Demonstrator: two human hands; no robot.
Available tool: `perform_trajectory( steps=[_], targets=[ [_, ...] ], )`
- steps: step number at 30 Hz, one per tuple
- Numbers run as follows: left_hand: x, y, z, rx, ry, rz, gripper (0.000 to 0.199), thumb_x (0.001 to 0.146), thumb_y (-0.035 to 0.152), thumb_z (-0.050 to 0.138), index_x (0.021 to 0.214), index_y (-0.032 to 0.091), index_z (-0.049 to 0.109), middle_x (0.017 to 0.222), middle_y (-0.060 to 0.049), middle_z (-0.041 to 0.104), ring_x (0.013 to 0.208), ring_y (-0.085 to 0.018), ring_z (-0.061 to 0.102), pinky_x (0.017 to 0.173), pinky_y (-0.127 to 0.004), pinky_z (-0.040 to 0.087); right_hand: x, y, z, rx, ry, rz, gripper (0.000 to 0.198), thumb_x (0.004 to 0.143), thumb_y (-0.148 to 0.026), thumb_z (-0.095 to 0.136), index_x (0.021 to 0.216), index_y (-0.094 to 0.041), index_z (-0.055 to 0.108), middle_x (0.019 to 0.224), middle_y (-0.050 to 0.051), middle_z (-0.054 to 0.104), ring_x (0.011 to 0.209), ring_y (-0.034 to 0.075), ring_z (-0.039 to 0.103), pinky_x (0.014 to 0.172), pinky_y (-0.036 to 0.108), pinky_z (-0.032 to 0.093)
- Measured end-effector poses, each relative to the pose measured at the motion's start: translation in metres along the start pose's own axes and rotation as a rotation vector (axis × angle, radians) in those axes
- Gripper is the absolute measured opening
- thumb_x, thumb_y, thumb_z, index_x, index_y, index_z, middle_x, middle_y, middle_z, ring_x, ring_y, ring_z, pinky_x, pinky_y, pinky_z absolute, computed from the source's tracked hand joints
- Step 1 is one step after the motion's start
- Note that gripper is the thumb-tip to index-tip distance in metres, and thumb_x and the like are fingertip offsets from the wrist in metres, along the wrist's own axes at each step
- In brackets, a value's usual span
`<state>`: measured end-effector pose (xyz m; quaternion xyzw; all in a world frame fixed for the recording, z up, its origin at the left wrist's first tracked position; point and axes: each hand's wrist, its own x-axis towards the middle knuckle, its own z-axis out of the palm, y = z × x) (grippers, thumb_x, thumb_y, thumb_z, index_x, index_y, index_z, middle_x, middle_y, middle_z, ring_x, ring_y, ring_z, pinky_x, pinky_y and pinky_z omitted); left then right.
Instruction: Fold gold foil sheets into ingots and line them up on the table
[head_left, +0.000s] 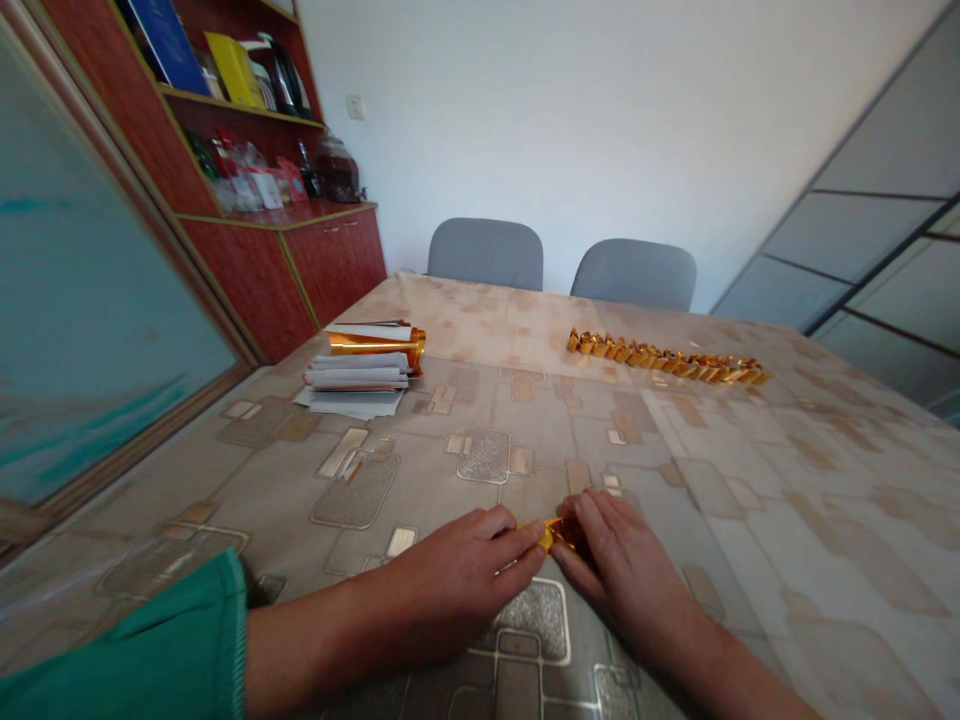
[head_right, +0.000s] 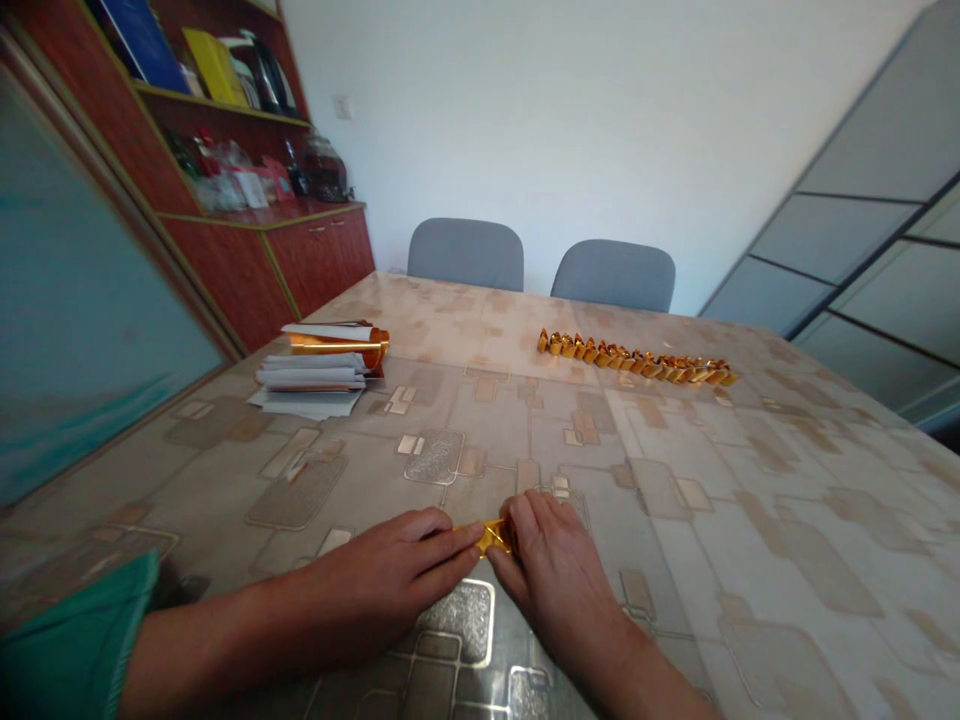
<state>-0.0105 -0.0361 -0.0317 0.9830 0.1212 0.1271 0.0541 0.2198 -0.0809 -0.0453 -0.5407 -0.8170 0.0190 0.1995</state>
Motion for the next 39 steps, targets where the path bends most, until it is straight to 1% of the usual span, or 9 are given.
perform_trajectory(
  steps=[4, 10, 16, 19, 23, 28, 32, 36, 39],
  targets=[
    [0.004, -0.003, -0.009, 0.008, -0.031, 0.035, 0.037, 0.096, 0.011, 0.049, 0.132, 0.010, 0.056, 0.127, -0.014, 0.065, 0.102, -0.023, 0.059, 0.089, -0.032, 0.050, 0.001, 0.000, 0.005, -0.017, 0.001, 0.041, 0.019, 0.087, -0.024, 0.068, 0.092, -0.020, 0.050, 0.085, 0.006, 0.061, 0.076, 0.025, 0.060, 0.067, 0.037, 0.048],
    [-0.002, -0.010, -0.018, -0.054, -0.098, 0.067, 0.044, 0.094, 0.011, 0.047, 0.137, 0.010, 0.051, 0.138, -0.014, 0.059, 0.114, -0.024, 0.055, 0.102, -0.033, 0.044, 0.002, -0.004, 0.010, -0.065, 0.005, 0.088, 0.023, 0.085, -0.029, 0.071, 0.090, -0.020, 0.050, 0.082, 0.004, 0.059, 0.073, 0.024, 0.058, 0.065, 0.036, 0.044],
    [-0.008, -0.015, -0.016, -0.086, -0.063, 0.082, 0.046, 0.093, 0.012, 0.050, 0.139, 0.014, 0.050, 0.139, -0.012, 0.059, 0.115, -0.024, 0.055, 0.102, -0.035, 0.042, 0.002, -0.007, 0.005, -0.017, -0.005, 0.099, 0.023, 0.089, -0.034, 0.068, 0.084, -0.020, 0.050, 0.079, 0.004, 0.059, 0.072, 0.024, 0.057, 0.064, 0.036, 0.043],
    [-0.008, -0.016, -0.016, -0.093, -0.060, 0.080, 0.046, 0.093, 0.013, 0.050, 0.139, 0.016, 0.050, 0.144, -0.011, 0.056, 0.115, -0.025, 0.055, 0.103, -0.036, 0.042, 0.001, -0.004, 0.001, 0.074, -0.025, 0.083, 0.013, 0.100, -0.024, 0.050, 0.088, -0.021, 0.053, 0.083, 0.005, 0.061, 0.077, 0.023, 0.060, 0.070, 0.036, 0.046],
    [-0.008, -0.016, -0.017, -0.122, -0.074, 0.066, 0.043, 0.092, 0.016, 0.054, 0.135, 0.017, 0.053, 0.144, -0.010, 0.056, 0.117, -0.025, 0.055, 0.105, -0.038, 0.040, 0.000, 0.003, 0.004, 0.067, -0.020, 0.091, 0.011, 0.096, -0.012, 0.051, 0.091, -0.021, 0.056, 0.084, 0.004, 0.064, 0.078, 0.023, 0.062, 0.071, 0.036, 0.048],
    [-0.013, -0.019, -0.022, -0.177, -0.126, 0.077, 0.057, 0.093, 0.031, 0.061, 0.145, 0.016, 0.044, 0.151, -0.012, 0.049, 0.126, -0.029, 0.051, 0.110, -0.042, 0.035, -0.001, 0.006, 0.008, 0.040, -0.019, 0.108, 0.011, 0.092, -0.011, 0.056, 0.088, -0.021, 0.054, 0.083, 0.005, 0.065, 0.077, 0.023, 0.063, 0.070, 0.035, 0.048],
    [-0.018, -0.022, -0.023, -0.204, -0.139, 0.098, 0.063, 0.095, 0.048, 0.057, 0.146, 0.015, 0.042, 0.149, -0.013, 0.051, 0.125, -0.030, 0.052, 0.110, -0.044, 0.033, -0.002, 0.005, 0.009, 0.031, -0.029, 0.115, 0.009, 0.092, -0.012, 0.056, 0.089, -0.020, 0.055, 0.084, 0.005, 0.065, 0.078, 0.024, 0.063, 0.071, 0.035, 0.048],
    [-0.007, -0.020, -0.011, -0.227, -0.042, 0.034, 0.038, 0.099, 0.043, 0.053, 0.127, 0.018, 0.060, 0.136, -0.010, 0.062, 0.114, -0.027, 0.056, 0.102, -0.039, 0.038, 0.001, 0.007, 0.011, 0.021, -0.050, 0.130, 0.007, 0.091, -0.012, 0.057, 0.090, -0.019, 0.059, 0.084, 0.007, 0.065, 0.077, 0.025, 0.062, 0.070, 0.037, 0.046],
    [0.013, -0.014, 0.000, -0.233, 0.085, -0.212, 0.020, 0.099, 0.033, 0.056, 0.090, 0.019, 0.067, 0.102, -0.004, 0.071, 0.094, -0.020, 0.060, 0.090, -0.034, 0.042, 0.007, 0.011, 0.009, 0.044, -0.086, 0.123, 0.011, 0.086, -0.009, 0.060, 0.088, -0.019, 0.061, 0.079, 0.005, 0.065, 0.072, 0.024, 0.061, 0.067, 0.034, 0.044]
  ],
)
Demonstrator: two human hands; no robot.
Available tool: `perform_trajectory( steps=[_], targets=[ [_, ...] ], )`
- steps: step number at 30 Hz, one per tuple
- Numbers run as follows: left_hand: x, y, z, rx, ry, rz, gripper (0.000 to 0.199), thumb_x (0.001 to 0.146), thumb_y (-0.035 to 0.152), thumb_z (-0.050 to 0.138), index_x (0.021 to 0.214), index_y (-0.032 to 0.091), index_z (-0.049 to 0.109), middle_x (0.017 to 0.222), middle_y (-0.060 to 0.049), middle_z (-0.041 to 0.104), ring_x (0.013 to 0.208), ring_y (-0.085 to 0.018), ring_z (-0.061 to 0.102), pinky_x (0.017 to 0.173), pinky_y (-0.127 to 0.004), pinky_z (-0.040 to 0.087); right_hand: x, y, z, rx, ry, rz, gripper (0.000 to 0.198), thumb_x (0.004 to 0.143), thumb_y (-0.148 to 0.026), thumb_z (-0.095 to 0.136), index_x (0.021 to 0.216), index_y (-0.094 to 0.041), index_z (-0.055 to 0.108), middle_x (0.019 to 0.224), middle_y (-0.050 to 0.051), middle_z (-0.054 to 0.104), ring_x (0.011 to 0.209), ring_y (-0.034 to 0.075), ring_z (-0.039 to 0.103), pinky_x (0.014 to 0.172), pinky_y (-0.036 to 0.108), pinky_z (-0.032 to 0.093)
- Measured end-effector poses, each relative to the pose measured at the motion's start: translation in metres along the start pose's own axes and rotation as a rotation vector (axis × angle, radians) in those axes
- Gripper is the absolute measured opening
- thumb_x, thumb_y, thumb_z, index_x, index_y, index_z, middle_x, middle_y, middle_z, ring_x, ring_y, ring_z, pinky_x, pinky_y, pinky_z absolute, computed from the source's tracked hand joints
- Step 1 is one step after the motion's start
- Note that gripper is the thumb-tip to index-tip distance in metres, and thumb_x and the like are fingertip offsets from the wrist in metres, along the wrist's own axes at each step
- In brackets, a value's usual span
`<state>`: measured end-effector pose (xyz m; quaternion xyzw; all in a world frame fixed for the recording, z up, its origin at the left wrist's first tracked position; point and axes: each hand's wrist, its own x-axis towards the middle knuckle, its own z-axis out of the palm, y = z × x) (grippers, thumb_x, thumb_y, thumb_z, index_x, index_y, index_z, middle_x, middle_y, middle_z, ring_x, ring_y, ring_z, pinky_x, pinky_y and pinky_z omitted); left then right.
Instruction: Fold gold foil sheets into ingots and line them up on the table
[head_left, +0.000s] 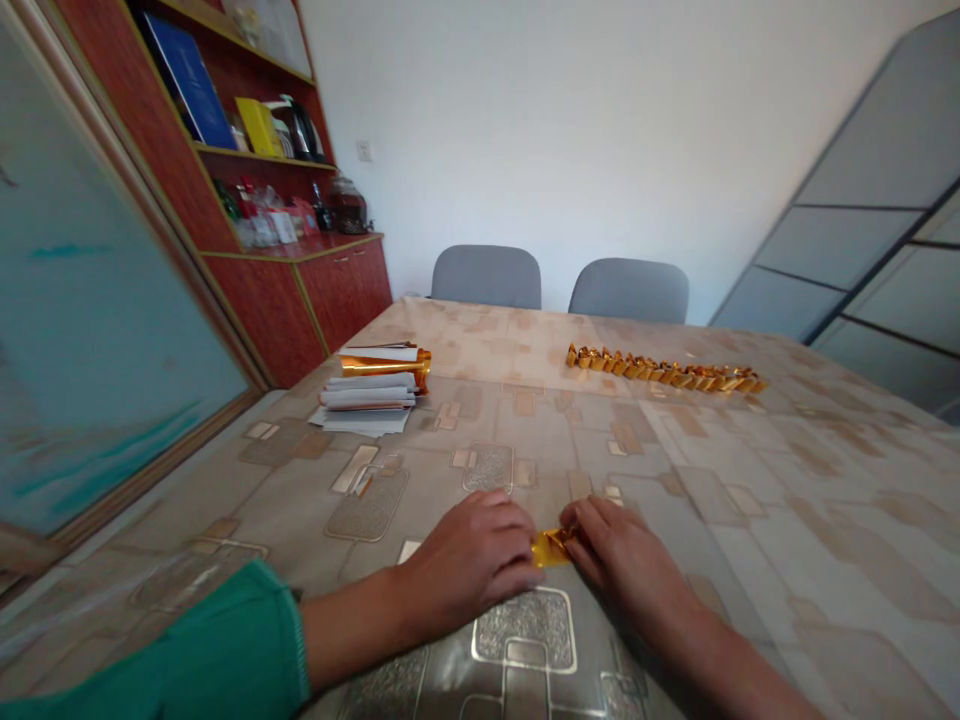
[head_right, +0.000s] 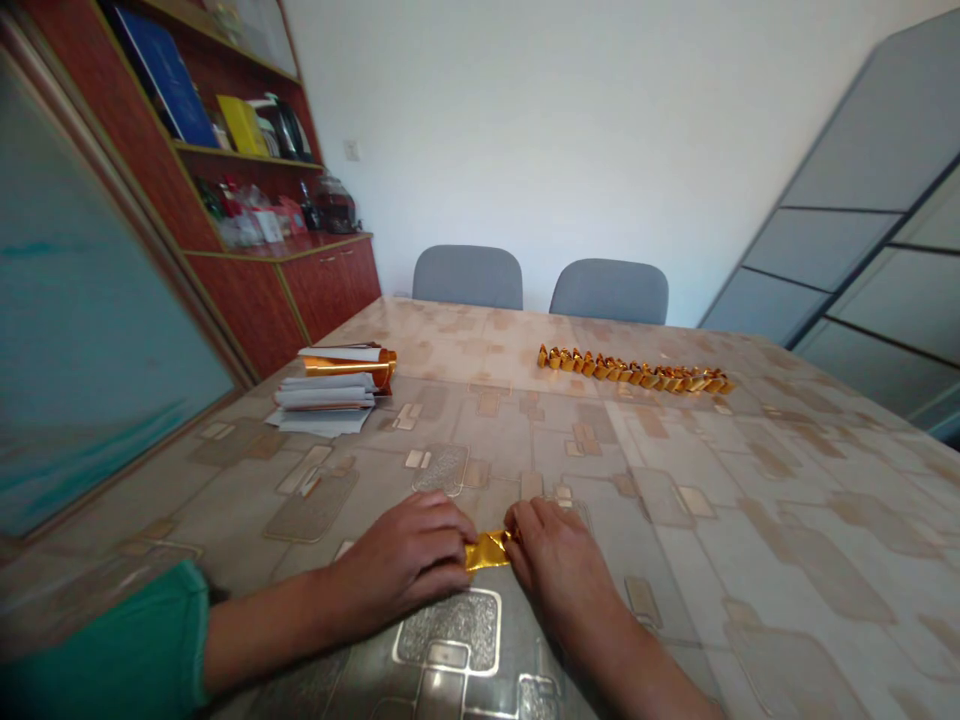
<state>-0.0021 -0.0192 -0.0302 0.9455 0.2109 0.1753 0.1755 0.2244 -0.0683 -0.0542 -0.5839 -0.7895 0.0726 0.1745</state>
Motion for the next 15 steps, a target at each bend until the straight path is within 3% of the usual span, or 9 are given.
perform_trajectory(
  steps=[2, 4, 8, 15],
  targets=[
    [0.011, 0.005, 0.007, 0.047, 0.041, -0.215, 0.016, 0.092, 0.033, 0.066, 0.086, 0.018, 0.064, 0.094, -0.004, 0.066, 0.091, -0.021, 0.057, 0.079, -0.032, 0.042, 0.006, 0.003, -0.006, 0.033, -0.038, -0.025, 0.013, 0.082, -0.007, 0.062, 0.082, -0.020, 0.060, 0.076, 0.003, 0.065, 0.069, 0.021, 0.059, 0.065, 0.032, 0.042],
    [0.017, 0.008, 0.011, 0.059, 0.047, -0.316, 0.020, 0.084, 0.036, 0.073, 0.090, 0.019, 0.063, 0.097, -0.004, 0.063, 0.092, -0.022, 0.055, 0.077, -0.032, 0.041, 0.012, 0.006, -0.013, 0.073, -0.073, -0.061, 0.016, 0.080, -0.006, 0.064, 0.077, -0.020, 0.059, 0.075, 0.001, 0.064, 0.068, 0.019, 0.057, 0.065, 0.029, 0.040],
    [0.016, 0.007, 0.015, 0.045, 0.046, -0.358, 0.028, 0.080, 0.037, 0.077, 0.094, 0.020, 0.061, 0.099, -0.003, 0.060, 0.095, -0.023, 0.053, 0.077, -0.033, 0.039, 0.021, 0.014, -0.018, 0.178, -0.112, -0.114, 0.018, 0.079, -0.004, 0.065, 0.076, -0.021, 0.060, 0.080, 0.000, 0.064, 0.073, 0.017, 0.057, 0.066, 0.028, 0.039],
    [0.014, 0.010, 0.016, -0.093, 0.061, -0.373, 0.019, 0.082, 0.024, 0.073, 0.084, 0.020, 0.055, 0.090, -0.001, 0.059, 0.090, -0.021, 0.053, 0.075, -0.030, 0.038, 0.019, 0.017, -0.013, 0.274, -0.149, -0.127, 0.017, 0.087, -0.012, 0.066, 0.074, -0.022, 0.060, 0.070, -0.003, 0.064, 0.066, 0.016, 0.057, 0.064, 0.029, 0.038]
  ],
)
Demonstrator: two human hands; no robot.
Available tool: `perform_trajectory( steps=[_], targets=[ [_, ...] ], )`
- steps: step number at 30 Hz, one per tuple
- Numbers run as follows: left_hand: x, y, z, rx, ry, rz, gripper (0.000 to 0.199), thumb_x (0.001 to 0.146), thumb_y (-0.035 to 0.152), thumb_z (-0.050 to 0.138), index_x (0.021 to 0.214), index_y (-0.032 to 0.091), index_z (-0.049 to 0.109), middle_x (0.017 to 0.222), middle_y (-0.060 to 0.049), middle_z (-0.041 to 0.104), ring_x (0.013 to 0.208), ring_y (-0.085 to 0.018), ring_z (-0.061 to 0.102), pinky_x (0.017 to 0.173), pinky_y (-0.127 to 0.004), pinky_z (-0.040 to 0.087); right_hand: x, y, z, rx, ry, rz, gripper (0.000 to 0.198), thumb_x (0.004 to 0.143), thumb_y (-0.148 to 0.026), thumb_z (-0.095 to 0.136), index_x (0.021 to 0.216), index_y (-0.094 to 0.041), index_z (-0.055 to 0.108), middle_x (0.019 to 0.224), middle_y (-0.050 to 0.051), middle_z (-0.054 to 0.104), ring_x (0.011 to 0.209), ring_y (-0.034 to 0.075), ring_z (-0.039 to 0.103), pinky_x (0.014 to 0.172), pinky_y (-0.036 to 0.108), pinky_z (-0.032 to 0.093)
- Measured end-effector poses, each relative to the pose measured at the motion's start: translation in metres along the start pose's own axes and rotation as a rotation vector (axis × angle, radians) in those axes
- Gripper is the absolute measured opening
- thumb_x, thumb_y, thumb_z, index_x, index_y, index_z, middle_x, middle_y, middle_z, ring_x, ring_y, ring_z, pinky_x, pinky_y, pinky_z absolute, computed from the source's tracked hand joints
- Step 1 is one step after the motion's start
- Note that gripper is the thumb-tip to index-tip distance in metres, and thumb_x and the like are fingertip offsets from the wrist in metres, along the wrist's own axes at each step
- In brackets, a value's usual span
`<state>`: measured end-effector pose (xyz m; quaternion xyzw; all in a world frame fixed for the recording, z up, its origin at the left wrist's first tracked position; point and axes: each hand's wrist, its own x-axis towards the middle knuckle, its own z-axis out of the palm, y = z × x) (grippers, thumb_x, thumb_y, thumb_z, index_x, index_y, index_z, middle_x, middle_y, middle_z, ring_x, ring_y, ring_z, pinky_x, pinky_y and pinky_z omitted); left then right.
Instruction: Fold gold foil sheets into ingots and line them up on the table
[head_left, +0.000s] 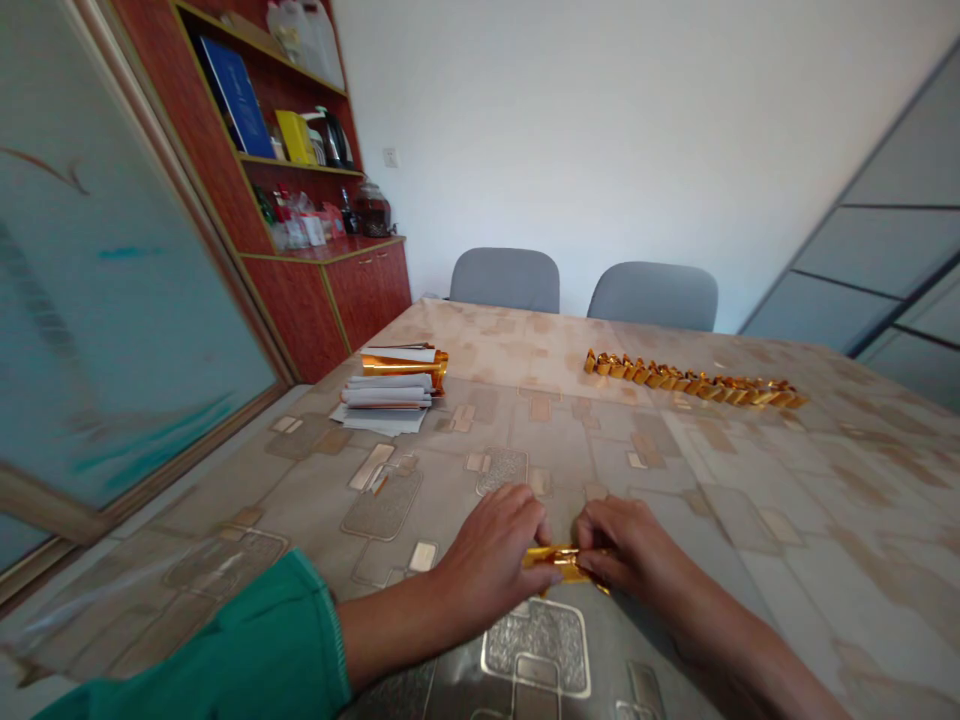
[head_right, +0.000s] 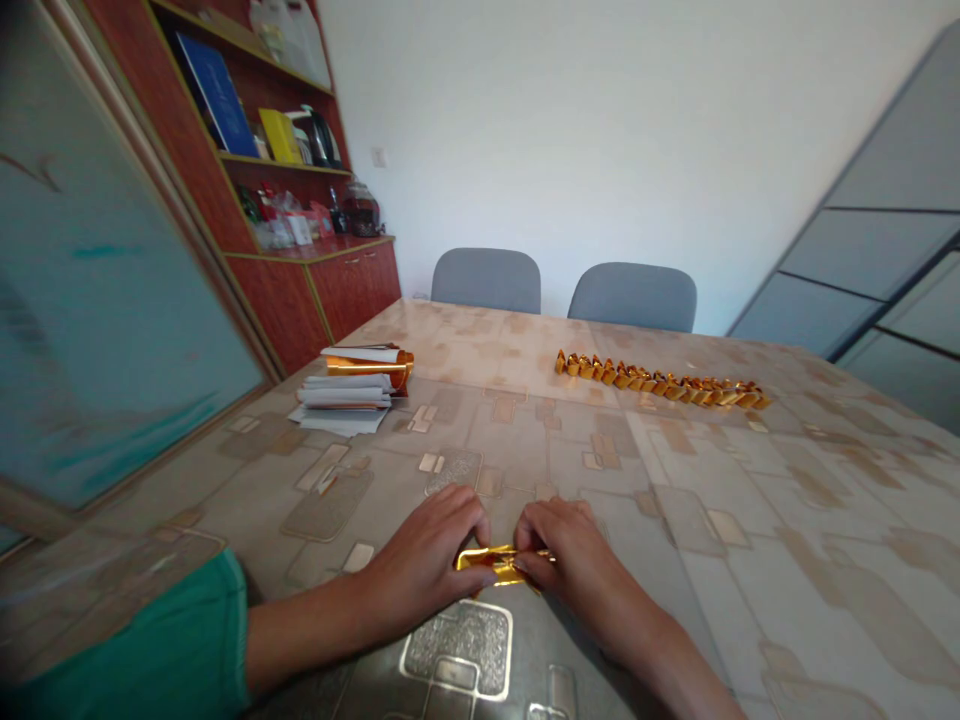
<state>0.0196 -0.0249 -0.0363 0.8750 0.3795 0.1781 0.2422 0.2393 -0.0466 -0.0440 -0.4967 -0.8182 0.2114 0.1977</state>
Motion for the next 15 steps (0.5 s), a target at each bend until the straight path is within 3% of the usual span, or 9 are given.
perform_trajectory(
  steps=[4, 7, 11, 15],
  targets=[
    [-0.001, 0.001, -0.001, -0.119, 0.008, -0.063, 0.023, 0.077, 0.015, 0.071, 0.093, 0.020, 0.055, 0.085, 0.001, 0.059, 0.082, -0.018, 0.054, 0.072, -0.028, 0.039, -0.001, -0.010, -0.004, -0.001, 0.038, -0.040, 0.017, 0.090, -0.017, 0.067, 0.076, -0.022, 0.059, 0.075, -0.002, 0.066, 0.072, 0.018, 0.059, 0.072, 0.032, 0.038],
    [-0.004, 0.000, -0.005, -0.066, -0.003, -0.073, 0.029, 0.078, 0.018, 0.071, 0.103, 0.019, 0.057, 0.089, -0.001, 0.059, 0.087, -0.021, 0.055, 0.076, -0.031, 0.040, 0.002, -0.016, -0.004, -0.035, 0.073, -0.117, 0.016, 0.093, -0.020, 0.065, 0.079, -0.022, 0.057, 0.078, -0.001, 0.067, 0.073, 0.018, 0.059, 0.073, 0.033, 0.038],
    [-0.006, -0.002, -0.009, 0.005, -0.004, -0.035, 0.015, 0.079, 0.018, 0.068, 0.090, 0.019, 0.059, 0.096, -0.003, 0.059, 0.095, -0.022, 0.053, 0.078, -0.030, 0.040, 0.004, -0.017, -0.002, -0.045, 0.101, -0.169, 0.020, 0.098, -0.027, 0.060, 0.078, -0.022, 0.056, 0.075, -0.001, 0.065, 0.071, 0.018, 0.057, 0.071, 0.033, 0.037],
    [-0.005, -0.001, -0.007, -0.128, 0.031, -0.007, 0.017, 0.075, 0.009, 0.067, 0.085, 0.019, 0.058, 0.090, -0.001, 0.060, 0.088, -0.019, 0.055, 0.074, -0.026, 0.040, 0.003, -0.019, -0.003, 0.024, 0.104, -0.124, 0.019, 0.099, -0.032, 0.058, 0.083, -0.022, 0.057, 0.083, 0.003, 0.065, 0.079, 0.021, 0.059, 0.071, 0.033, 0.040]
  ],
)
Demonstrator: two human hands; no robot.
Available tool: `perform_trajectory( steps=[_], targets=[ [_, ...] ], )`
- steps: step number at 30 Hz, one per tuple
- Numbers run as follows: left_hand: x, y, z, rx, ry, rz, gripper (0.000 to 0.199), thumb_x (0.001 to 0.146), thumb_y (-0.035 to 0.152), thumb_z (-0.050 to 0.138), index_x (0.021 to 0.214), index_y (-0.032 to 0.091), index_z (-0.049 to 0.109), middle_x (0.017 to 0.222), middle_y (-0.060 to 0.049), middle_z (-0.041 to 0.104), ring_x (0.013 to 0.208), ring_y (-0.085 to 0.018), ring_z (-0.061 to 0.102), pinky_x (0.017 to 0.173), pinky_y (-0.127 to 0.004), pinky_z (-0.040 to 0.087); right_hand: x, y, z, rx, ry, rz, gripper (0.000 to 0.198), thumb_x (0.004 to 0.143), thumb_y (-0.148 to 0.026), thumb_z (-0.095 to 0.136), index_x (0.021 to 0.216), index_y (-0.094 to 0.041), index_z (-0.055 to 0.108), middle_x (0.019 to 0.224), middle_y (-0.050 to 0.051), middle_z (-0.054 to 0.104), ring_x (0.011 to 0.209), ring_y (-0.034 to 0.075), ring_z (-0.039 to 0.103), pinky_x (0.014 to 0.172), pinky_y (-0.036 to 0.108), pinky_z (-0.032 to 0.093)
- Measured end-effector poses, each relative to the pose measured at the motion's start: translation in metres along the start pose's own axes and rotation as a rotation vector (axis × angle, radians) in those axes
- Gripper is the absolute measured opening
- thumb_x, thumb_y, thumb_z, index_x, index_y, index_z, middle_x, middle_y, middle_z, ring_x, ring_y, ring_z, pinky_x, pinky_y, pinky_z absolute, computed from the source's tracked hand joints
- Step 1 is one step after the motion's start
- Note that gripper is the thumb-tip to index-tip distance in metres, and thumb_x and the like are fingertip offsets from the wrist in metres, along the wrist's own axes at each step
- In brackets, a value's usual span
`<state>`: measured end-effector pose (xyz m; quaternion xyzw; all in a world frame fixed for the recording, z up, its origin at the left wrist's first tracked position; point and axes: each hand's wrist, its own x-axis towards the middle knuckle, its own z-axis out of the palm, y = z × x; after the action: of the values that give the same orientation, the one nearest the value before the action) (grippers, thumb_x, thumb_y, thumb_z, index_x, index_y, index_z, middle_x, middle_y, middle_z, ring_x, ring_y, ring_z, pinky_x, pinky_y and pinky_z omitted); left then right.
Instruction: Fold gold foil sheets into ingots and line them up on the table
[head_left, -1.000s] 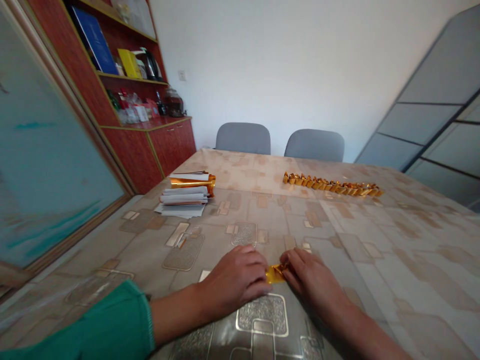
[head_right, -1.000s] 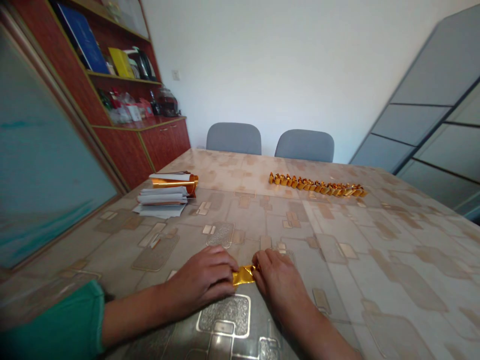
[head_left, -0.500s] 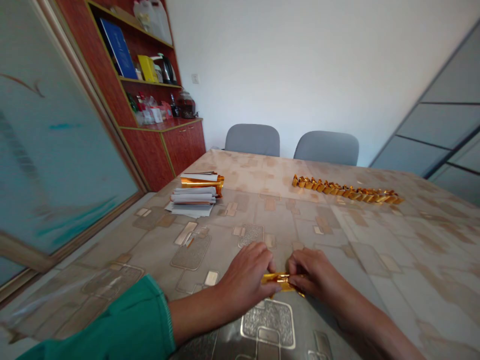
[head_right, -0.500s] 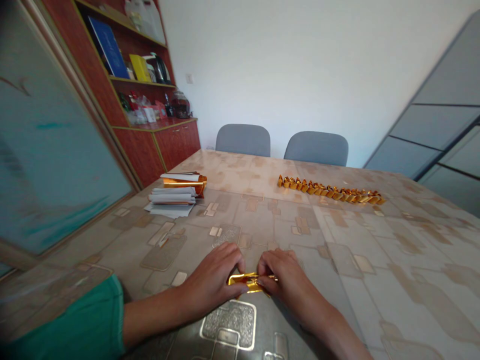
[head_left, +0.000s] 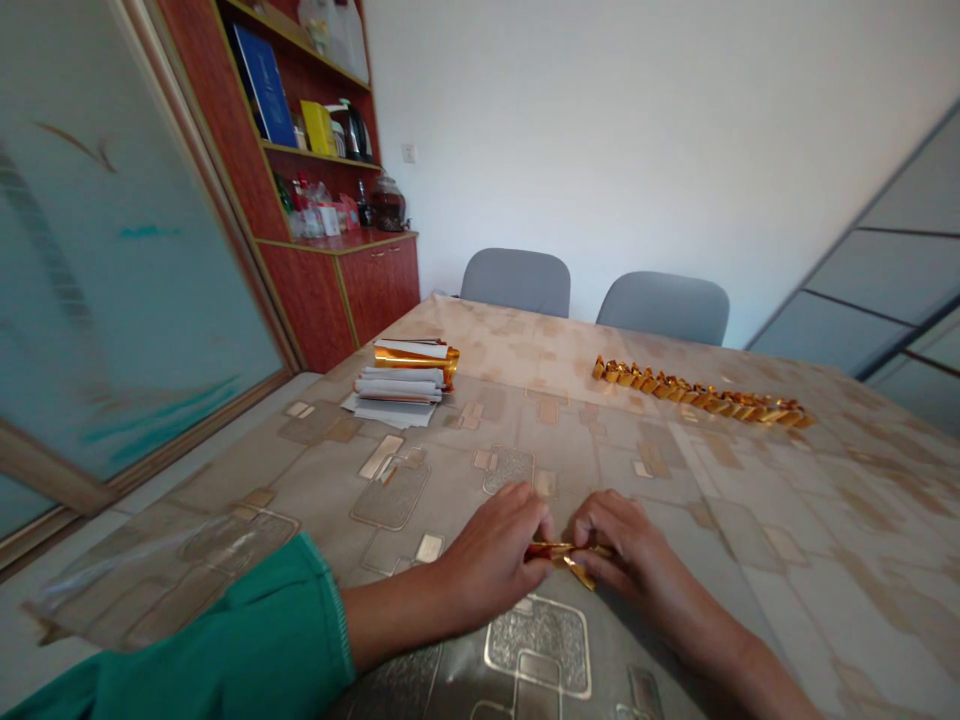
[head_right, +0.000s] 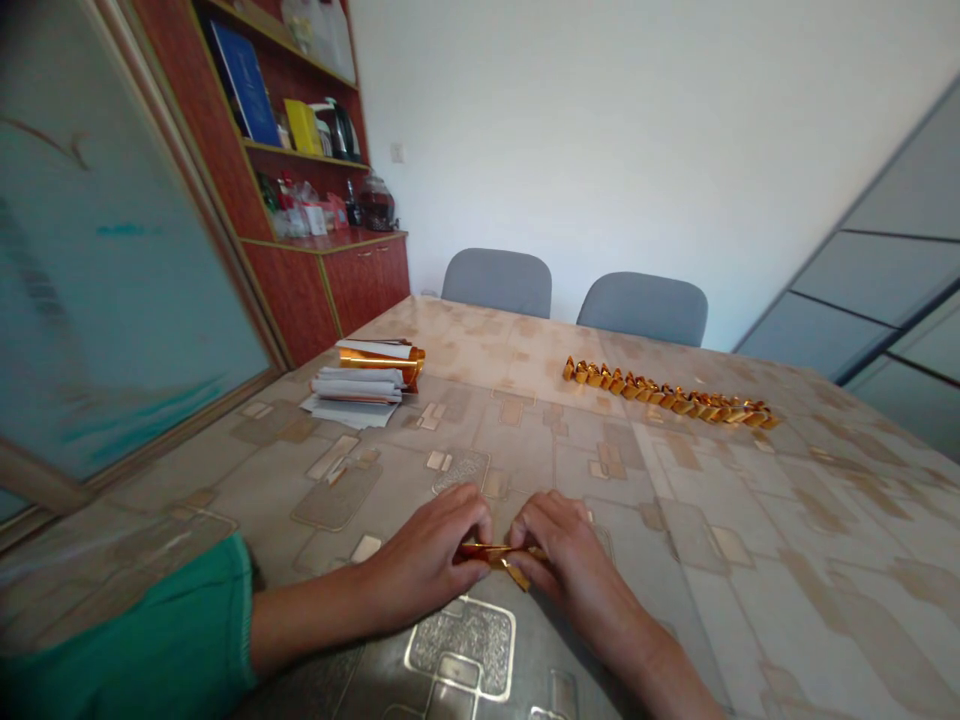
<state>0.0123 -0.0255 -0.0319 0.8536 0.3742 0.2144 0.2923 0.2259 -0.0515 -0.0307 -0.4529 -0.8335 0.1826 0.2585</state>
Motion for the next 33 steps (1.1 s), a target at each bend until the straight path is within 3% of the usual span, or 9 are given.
perform_trajectory(
  steps=[5, 9, 13, 19, 24, 28, 30, 33],
  targets=[
    [0.002, 0.000, 0.002, -0.099, 0.028, -0.030, 0.014, 0.076, 0.007, 0.067, 0.082, 0.019, 0.062, 0.077, 0.002, 0.064, 0.074, -0.016, 0.058, 0.068, -0.025, 0.039, 0.000, -0.003, -0.002, 0.041, 0.016, 0.013, 0.017, 0.099, -0.032, 0.056, 0.086, -0.024, 0.062, 0.082, 0.002, 0.067, 0.078, 0.021, 0.060, 0.071, 0.033, 0.042],
    [0.001, 0.001, -0.001, -0.043, 0.070, 0.004, 0.002, 0.080, 0.019, 0.070, 0.080, 0.020, 0.068, 0.075, 0.000, 0.067, 0.073, -0.017, 0.059, 0.067, -0.026, 0.037, 0.003, -0.007, -0.002, 0.012, 0.053, -0.004, 0.018, 0.097, -0.028, 0.057, 0.081, -0.022, 0.062, 0.078, 0.003, 0.066, 0.076, 0.020, 0.060, 0.069, 0.033, 0.041],
    [0.002, -0.001, -0.004, -0.123, 0.097, 0.089, 0.019, 0.090, 0.027, 0.060, 0.078, 0.019, 0.072, 0.071, -0.001, 0.068, 0.070, -0.016, 0.059, 0.066, -0.026, 0.037, 0.003, -0.009, -0.004, 0.138, 0.093, 0.066, 0.019, 0.094, -0.030, 0.059, 0.078, -0.022, 0.064, 0.076, 0.002, 0.065, 0.073, 0.019, 0.059, 0.066, 0.031, 0.040],
    [0.007, -0.003, -0.006, -0.696, 0.012, -0.187, 0.025, 0.079, 0.037, 0.067, 0.069, 0.014, 0.067, 0.057, 0.002, 0.056, 0.052, -0.012, 0.050, 0.052, -0.022, 0.036, 0.002, 0.004, -0.006, 0.738, 0.106, 0.365, 0.030, 0.082, -0.049, 0.075, 0.073, -0.020, 0.072, 0.067, 0.001, 0.067, 0.062, 0.016, 0.056, 0.061, 0.029, 0.042],
    [0.010, -0.003, -0.010, -0.853, -0.003, -0.262, 0.031, 0.072, 0.044, 0.074, 0.068, 0.014, 0.066, 0.057, 0.001, 0.057, 0.051, -0.011, 0.050, 0.051, -0.022, 0.037, 0.002, 0.013, -0.016, 0.827, 0.215, 0.474, 0.041, 0.079, -0.058, 0.075, 0.068, -0.019, 0.069, 0.057, 0.000, 0.060, 0.051, 0.014, 0.050, 0.051, 0.027, 0.040],
    [0.010, -0.004, -0.013, -0.948, 0.110, -0.339, 0.032, 0.067, 0.043, 0.080, 0.066, 0.014, 0.066, 0.058, 0.000, 0.060, 0.054, -0.010, 0.050, 0.053, -0.022, 0.036, -0.001, 0.014, -0.024, 0.845, 0.353, 0.503, 0.047, 0.085, -0.065, 0.063, 0.078, -0.020, 0.071, 0.065, 0.003, 0.063, 0.059, 0.016, 0.056, 0.057, 0.029, 0.046],
    [0.010, -0.004, -0.011, -0.976, 0.151, -0.354, 0.033, 0.067, 0.043, 0.081, 0.066, 0.013, 0.066, 0.058, 0.001, 0.060, 0.054, -0.010, 0.050, 0.054, -0.022, 0.036, -0.002, 0.009, -0.019, 0.909, 0.302, 0.475, 0.055, 0.090, -0.070, 0.050, 0.089, -0.020, 0.073, 0.074, 0.006, 0.068, 0.064, 0.018, 0.059, 0.062, 0.032, 0.049],
    [0.010, -0.003, -0.008, -0.984, 0.137, -0.328, 0.036, 0.068, 0.046, 0.080, 0.067, 0.013, 0.066, 0.058, 0.001, 0.058, 0.054, -0.009, 0.049, 0.053, -0.022, 0.036, 0.001, -0.001, -0.003, 0.899, 0.122, 0.429, 0.051, 0.086, -0.069, 0.059, 0.086, -0.020, 0.071, 0.080, 0.007, 0.069, 0.066, 0.017, 0.058, 0.063, 0.032, 0.049]
  ],
)
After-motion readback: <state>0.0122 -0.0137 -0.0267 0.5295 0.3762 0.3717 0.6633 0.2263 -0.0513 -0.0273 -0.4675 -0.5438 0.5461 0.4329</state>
